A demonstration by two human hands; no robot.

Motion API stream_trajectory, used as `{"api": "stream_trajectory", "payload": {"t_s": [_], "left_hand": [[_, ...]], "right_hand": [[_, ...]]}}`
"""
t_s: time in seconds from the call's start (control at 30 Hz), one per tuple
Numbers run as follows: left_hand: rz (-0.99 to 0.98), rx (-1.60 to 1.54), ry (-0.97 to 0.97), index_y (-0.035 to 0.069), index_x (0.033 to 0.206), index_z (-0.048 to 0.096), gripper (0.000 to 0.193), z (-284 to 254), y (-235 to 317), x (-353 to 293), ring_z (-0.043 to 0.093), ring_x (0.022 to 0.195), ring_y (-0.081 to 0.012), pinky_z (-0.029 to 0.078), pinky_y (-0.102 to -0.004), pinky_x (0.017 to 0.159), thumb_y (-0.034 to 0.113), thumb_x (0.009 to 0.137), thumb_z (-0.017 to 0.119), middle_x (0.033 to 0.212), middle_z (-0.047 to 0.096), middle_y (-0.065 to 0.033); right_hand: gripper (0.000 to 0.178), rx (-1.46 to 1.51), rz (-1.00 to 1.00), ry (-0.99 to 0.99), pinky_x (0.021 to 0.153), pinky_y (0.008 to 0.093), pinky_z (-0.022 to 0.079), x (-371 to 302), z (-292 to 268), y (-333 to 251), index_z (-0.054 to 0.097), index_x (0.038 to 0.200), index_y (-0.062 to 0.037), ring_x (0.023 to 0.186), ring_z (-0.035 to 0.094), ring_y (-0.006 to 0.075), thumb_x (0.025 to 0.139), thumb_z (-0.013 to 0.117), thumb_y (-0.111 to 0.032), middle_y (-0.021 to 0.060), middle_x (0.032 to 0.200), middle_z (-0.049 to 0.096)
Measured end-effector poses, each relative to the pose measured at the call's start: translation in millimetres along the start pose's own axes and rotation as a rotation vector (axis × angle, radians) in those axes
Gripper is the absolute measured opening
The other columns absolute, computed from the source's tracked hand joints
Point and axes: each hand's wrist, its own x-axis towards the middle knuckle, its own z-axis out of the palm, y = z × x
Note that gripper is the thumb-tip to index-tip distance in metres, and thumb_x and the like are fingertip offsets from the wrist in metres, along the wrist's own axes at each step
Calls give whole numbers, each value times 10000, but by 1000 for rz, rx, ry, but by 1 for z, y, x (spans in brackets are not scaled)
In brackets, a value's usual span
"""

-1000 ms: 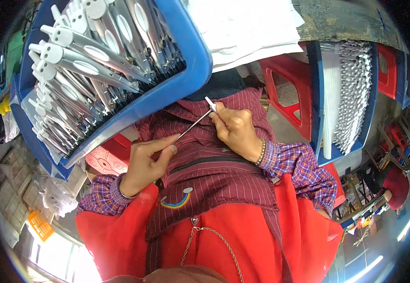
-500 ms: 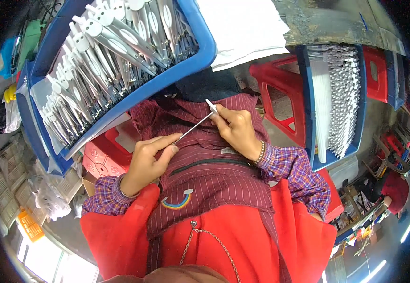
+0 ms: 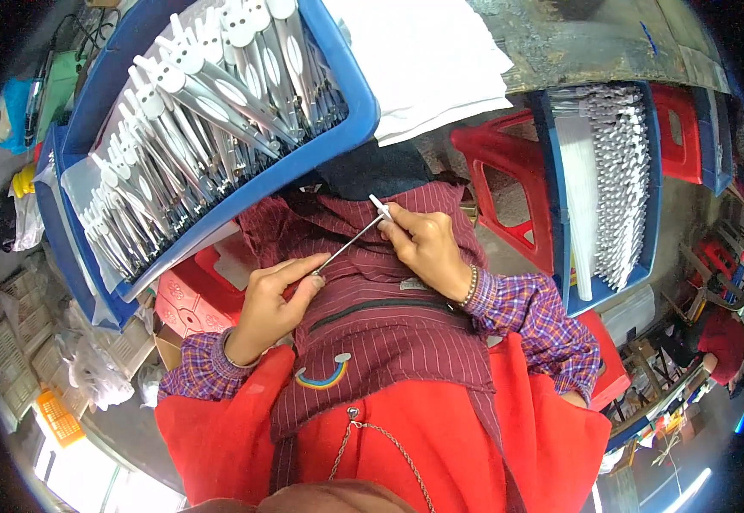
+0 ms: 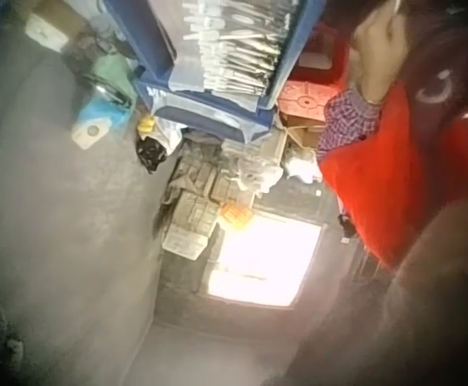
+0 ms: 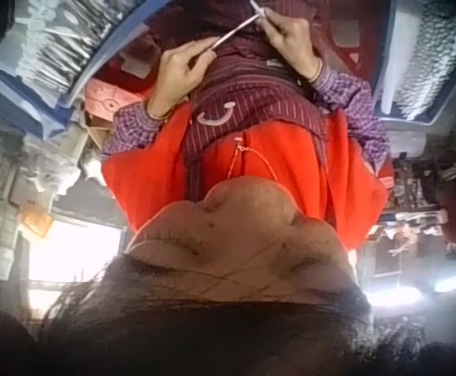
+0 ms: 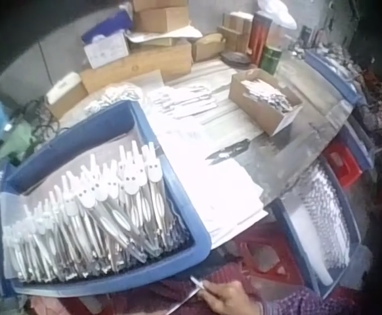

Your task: Assembling small plastic and metal hardware components at a workstation.

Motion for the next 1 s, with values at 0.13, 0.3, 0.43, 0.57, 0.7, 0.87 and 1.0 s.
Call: {"api": "stream_trajectory", "payload": {"t_s": [0.13,0.3,0.43,0.57,0.7,0.87,1.0], "left_hand": [[-5,-61,15,-15,1040,645,233,1,1,1,667,732,-288,507,-346,644,69,825,617,837,658,-193],[-506,-484,-210,9,1159,602,281,-12,6,5,532,537,-112,405,-229,472,110,900,560,855,664,-112],[-912,-1060,-405,24,1279,499,366,-30,9,20,395,458,-32,279,-163,379,194,955,497,916,627,-69],[-1015,-1125,-435,11,1294,477,383,-32,13,25,379,445,-37,268,-172,374,196,959,496,922,623,-79],[-981,-873,-340,6,1276,511,352,-24,16,23,378,423,-32,278,-170,372,152,957,501,901,646,-86],[-913,-732,-296,5,1258,538,337,-19,16,22,392,418,-27,287,-168,369,114,939,532,881,662,-89],[-808,-614,-258,-1,1231,565,317,-14,16,18,405,418,-21,300,-163,365,107,935,536,850,667,-77]], "right_hand": [[139,7,19,-1,463,261,450,1,1,0,644,972,14,495,596,128,868,594,-63,95,633,631],[154,27,-2,9,465,359,445,3,-1,-3,619,954,37,558,622,317,819,629,-37,210,656,585],[120,25,-15,49,465,370,444,2,5,1,615,919,35,558,613,324,822,625,-35,206,647,577],[101,-39,-101,46,467,357,450,1,6,2,609,899,50,558,616,303,815,630,0,193,656,581],[47,-108,-122,40,466,345,453,0,10,7,601,833,58,554,609,312,804,629,36,191,663,582],[50,-114,-139,51,463,347,451,1,10,9,594,830,58,549,605,315,797,628,42,189,664,580],[90,-145,-151,67,458,350,450,2,11,6,598,867,72,538,605,311,788,635,49,191,658,579]]}}
